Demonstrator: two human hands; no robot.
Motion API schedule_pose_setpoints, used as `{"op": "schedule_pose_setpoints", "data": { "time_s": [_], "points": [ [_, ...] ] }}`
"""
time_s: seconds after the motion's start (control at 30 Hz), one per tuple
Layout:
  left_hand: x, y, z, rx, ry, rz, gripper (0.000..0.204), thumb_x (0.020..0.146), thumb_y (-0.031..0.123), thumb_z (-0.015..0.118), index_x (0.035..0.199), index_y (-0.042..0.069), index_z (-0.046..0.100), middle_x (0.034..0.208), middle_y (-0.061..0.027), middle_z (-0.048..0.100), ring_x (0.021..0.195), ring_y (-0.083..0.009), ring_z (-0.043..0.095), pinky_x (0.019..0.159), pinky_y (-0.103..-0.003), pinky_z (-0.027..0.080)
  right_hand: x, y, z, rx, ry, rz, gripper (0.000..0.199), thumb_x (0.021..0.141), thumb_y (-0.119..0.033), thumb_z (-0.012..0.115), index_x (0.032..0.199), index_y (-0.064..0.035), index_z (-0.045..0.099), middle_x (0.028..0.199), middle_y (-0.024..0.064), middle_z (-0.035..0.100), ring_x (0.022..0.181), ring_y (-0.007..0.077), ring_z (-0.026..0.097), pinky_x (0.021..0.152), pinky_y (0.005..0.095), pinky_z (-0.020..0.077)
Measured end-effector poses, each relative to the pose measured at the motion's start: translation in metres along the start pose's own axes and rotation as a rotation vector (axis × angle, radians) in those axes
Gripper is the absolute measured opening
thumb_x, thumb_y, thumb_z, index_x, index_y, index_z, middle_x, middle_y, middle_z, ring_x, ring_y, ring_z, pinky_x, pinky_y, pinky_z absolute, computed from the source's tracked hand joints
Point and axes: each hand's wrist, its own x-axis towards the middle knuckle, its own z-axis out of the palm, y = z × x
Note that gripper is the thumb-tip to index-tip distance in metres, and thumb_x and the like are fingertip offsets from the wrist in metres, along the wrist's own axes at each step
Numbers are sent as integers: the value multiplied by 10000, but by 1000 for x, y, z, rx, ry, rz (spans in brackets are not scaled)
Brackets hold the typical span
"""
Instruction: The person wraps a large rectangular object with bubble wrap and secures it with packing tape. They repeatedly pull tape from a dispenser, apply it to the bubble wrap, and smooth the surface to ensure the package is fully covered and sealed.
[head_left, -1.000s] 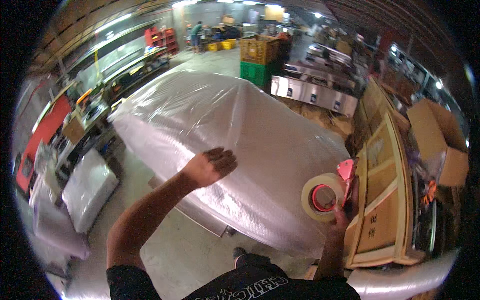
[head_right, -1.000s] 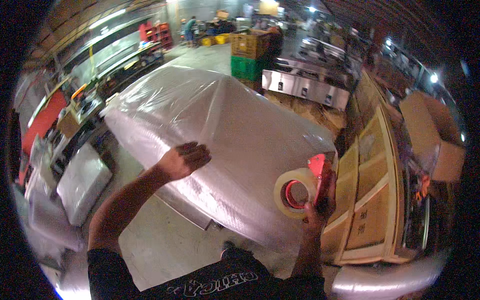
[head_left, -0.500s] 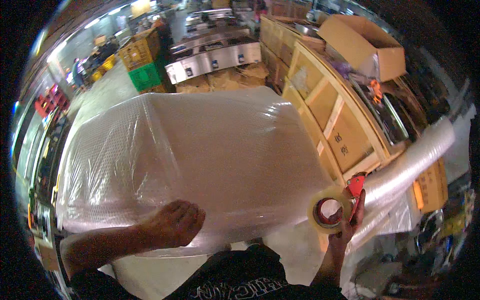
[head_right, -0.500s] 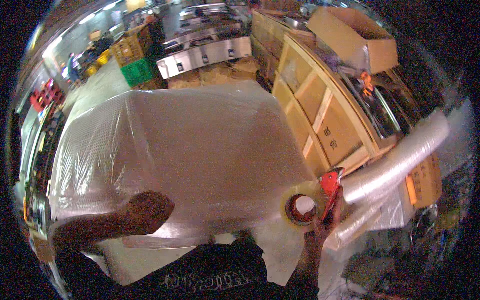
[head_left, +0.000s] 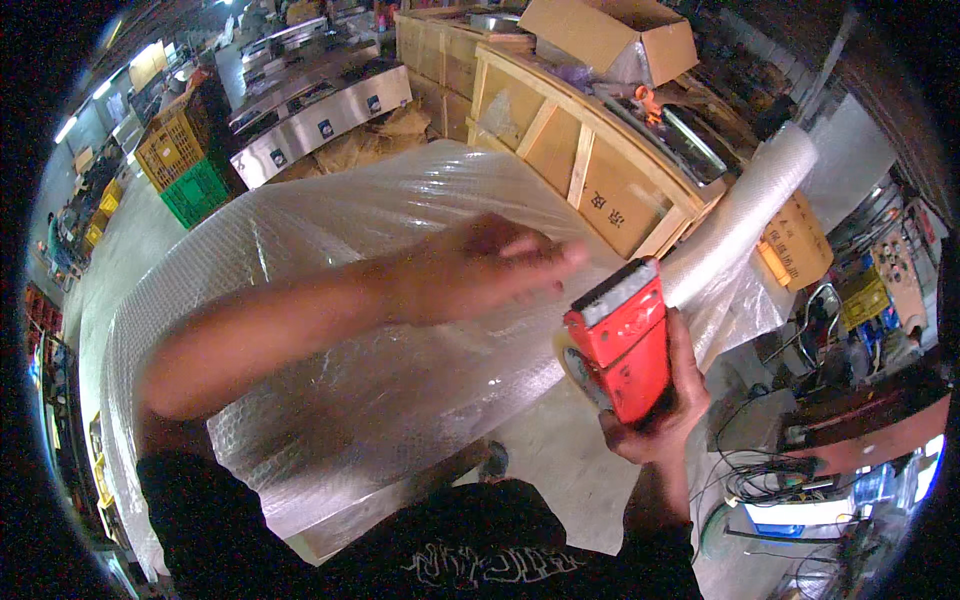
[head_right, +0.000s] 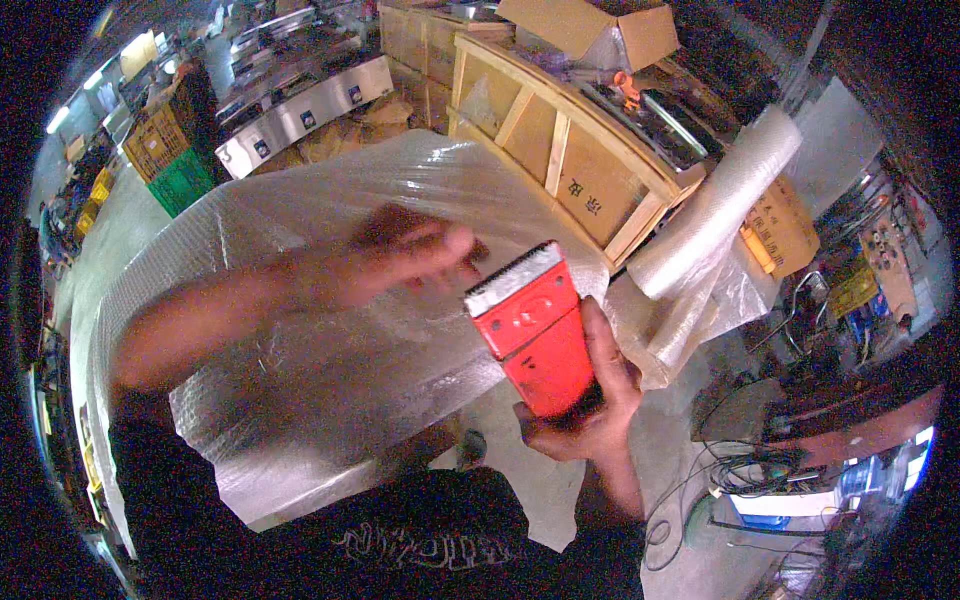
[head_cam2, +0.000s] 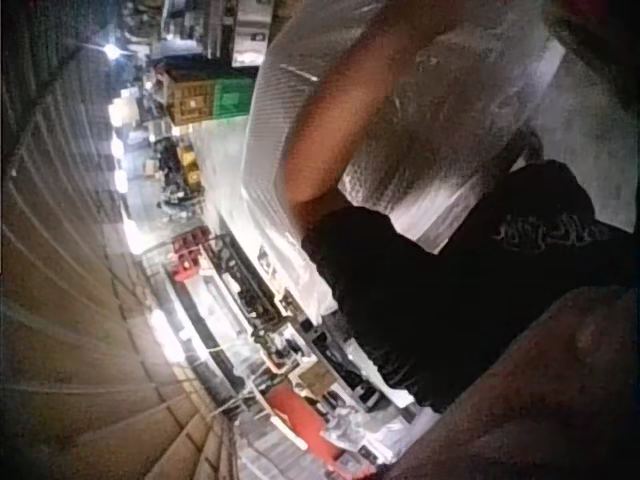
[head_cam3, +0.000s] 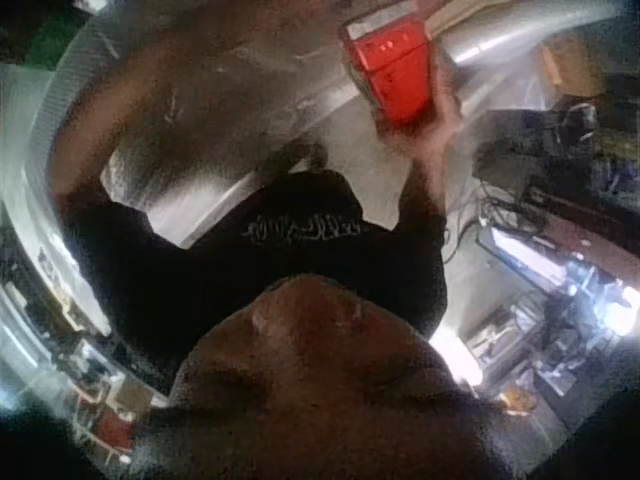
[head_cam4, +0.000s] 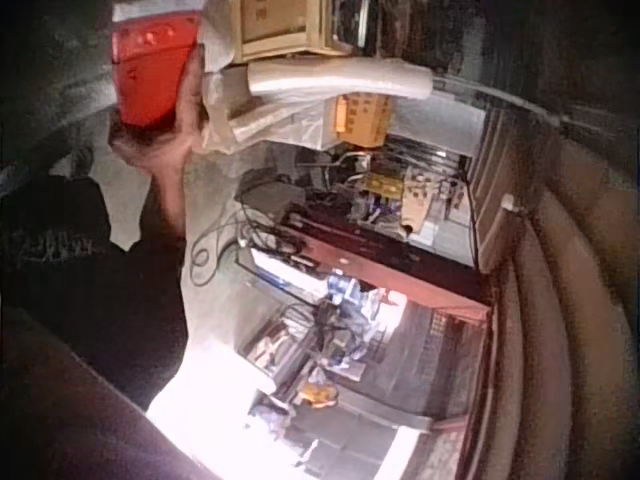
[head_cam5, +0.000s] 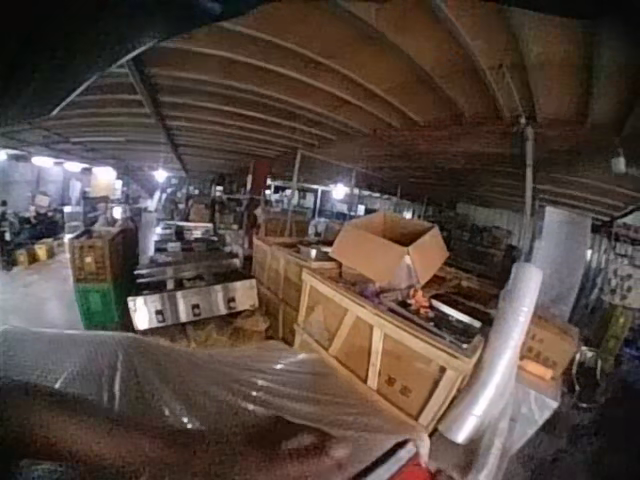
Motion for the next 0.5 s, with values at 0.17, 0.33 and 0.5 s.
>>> {"op": "schedule_pose_setpoints", "data": {
  "time_s": [0.17,0.33,0.5],
  "points": [
    [-18,6,22,-184,38,226,495,1006,499,622,1109,24,717,882,-32,704,788,-102,639,711,-296,532,3,-15,4,-36,-30,-71,1062,525,-126,748,1500,106,397,1320,242,644,1173,283,666,1014,378,498],
    [-30,0,27,-283,7,66,491,1009,482,625,1171,25,700,895,-37,715,788,-99,666,678,-265,528,-14,-20,10,-101,-14,-59,1026,537,-152,824,1465,91,461,1287,239,667,1137,314,694,981,393,536],
    [-28,-11,25,-276,-44,8,373,1013,365,641,1136,20,711,892,-45,721,799,-113,685,684,-260,547,-20,-28,16,-151,35,-172,963,561,-169,852,1435,62,519,1137,216,718,976,329,737,877,411,579]
  ]
}}
